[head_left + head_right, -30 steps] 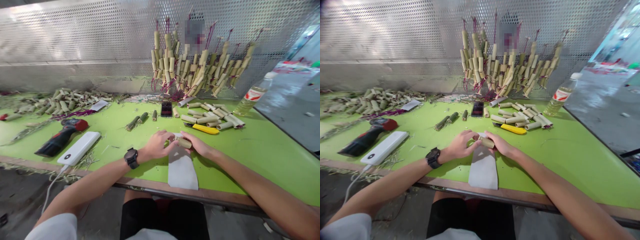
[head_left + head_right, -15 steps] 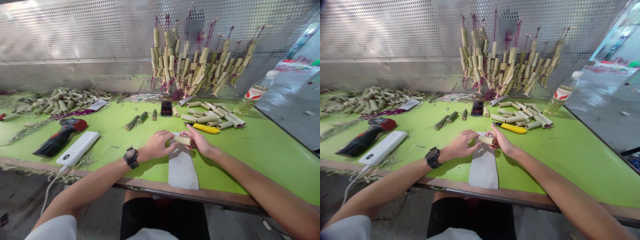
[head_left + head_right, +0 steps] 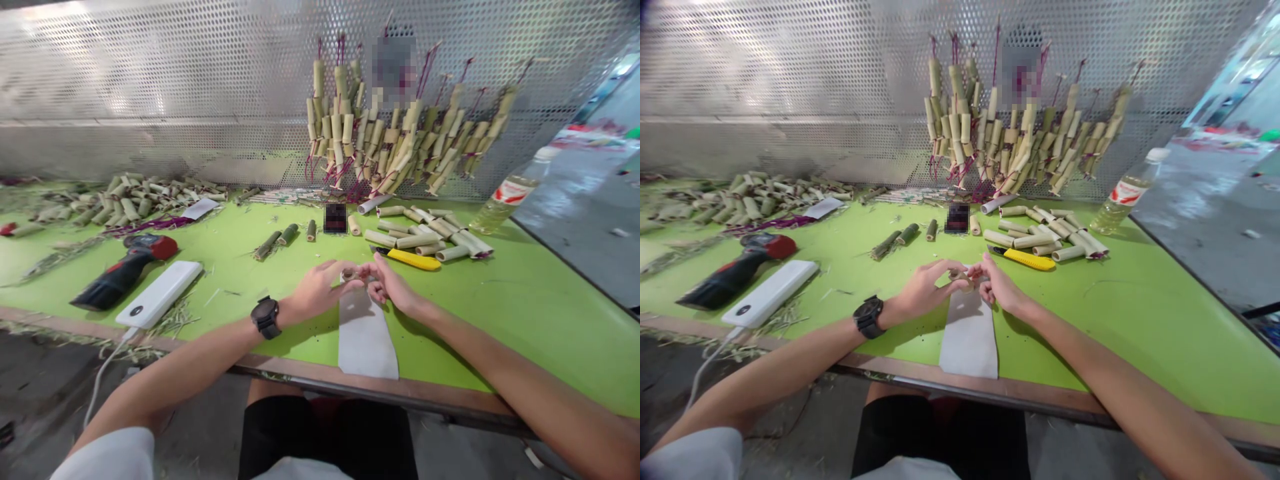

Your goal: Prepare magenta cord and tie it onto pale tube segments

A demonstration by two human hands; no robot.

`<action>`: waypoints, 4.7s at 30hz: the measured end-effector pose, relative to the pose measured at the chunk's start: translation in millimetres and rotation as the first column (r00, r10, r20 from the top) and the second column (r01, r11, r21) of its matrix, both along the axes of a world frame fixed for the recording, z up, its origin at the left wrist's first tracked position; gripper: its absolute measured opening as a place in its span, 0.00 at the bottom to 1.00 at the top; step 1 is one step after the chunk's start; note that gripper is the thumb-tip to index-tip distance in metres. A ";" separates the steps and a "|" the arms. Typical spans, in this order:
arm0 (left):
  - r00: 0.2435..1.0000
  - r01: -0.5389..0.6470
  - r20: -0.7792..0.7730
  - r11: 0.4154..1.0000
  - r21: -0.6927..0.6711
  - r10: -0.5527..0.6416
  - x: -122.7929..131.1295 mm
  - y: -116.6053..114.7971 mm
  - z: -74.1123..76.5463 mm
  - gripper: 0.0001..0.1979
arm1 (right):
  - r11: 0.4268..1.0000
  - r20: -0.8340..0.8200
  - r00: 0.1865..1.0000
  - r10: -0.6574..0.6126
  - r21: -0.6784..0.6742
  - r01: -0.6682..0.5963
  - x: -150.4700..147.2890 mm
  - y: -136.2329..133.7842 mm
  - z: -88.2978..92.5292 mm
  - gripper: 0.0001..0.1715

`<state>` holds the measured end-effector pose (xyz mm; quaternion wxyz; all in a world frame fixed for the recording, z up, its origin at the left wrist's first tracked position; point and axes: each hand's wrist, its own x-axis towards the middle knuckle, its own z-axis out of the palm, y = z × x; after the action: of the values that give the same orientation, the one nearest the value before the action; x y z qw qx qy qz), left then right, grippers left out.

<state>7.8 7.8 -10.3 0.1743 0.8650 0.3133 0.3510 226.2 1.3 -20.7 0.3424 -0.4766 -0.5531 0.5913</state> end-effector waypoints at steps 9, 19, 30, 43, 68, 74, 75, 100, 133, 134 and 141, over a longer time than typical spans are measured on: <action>0.999 0.027 0.031 1.000 -0.007 -0.026 0.5 3.1 -6.1 0.17 | 0.994 0.103 0.991 0.081 0.058 -0.087 -1.9 -5.3 9.8 0.39; 0.994 0.103 0.040 0.993 0.064 -0.106 -2.3 3.0 -4.8 0.15 | 0.994 0.129 0.987 0.100 0.034 -0.105 -1.2 -1.9 10.4 0.32; 0.996 0.053 -0.073 0.999 0.012 -0.051 -2.9 -0.5 -0.8 0.20 | 0.995 0.144 0.985 0.100 -0.004 -0.100 -0.2 -1.8 9.3 0.32; 0.989 0.146 -0.019 0.989 -0.011 -0.147 -2.7 -2.9 3.8 0.20 | 0.996 0.175 0.982 0.076 0.024 -0.081 -2.8 -5.7 17.7 0.27; 0.990 0.123 0.063 0.992 -0.002 -0.123 -0.9 -0.5 0.9 0.17 | 0.991 0.279 0.960 0.034 0.115 -0.068 -2.1 -5.9 9.1 0.36; 0.972 -0.014 0.229 0.990 -0.139 0.046 2.3 -4.7 1.7 0.22 | 0.977 0.313 0.948 0.054 0.182 -0.116 -3.2 -10.4 11.3 0.36; 0.961 -0.038 0.265 0.987 -0.157 0.079 2.2 -3.7 1.7 0.22 | 0.972 0.330 0.943 0.052 0.198 -0.123 -4.3 -11.5 12.3 0.34; 0.996 -0.058 0.049 0.949 -0.310 0.077 -4.7 24.3 -15.8 0.23 | 0.685 0.671 0.325 -0.666 0.723 -0.089 50.6 43.0 -4.6 0.27; 0.854 0.255 -0.492 0.960 0.112 -0.170 0.6 -4.6 -0.3 0.17 | 0.769 0.691 0.547 -0.472 0.626 -0.129 19.8 20.2 -11.9 0.24; 0.852 0.265 -0.491 0.958 0.110 -0.179 0.4 -3.6 -0.2 0.16 | 0.770 0.697 0.538 -0.475 0.625 -0.130 19.5 20.0 -10.9 0.23; 0.860 0.222 -0.475 0.975 0.015 -0.189 1.1 -7.9 -2.0 0.21 | 0.772 0.706 0.583 -0.403 0.604 -0.198 -1.6 18.1 12.7 0.27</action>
<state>8.9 -0.1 -12.3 0.0997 0.9581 0.2397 0.1206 224.6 19.4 -8.1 0.2272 -0.5814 -0.7784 0.0675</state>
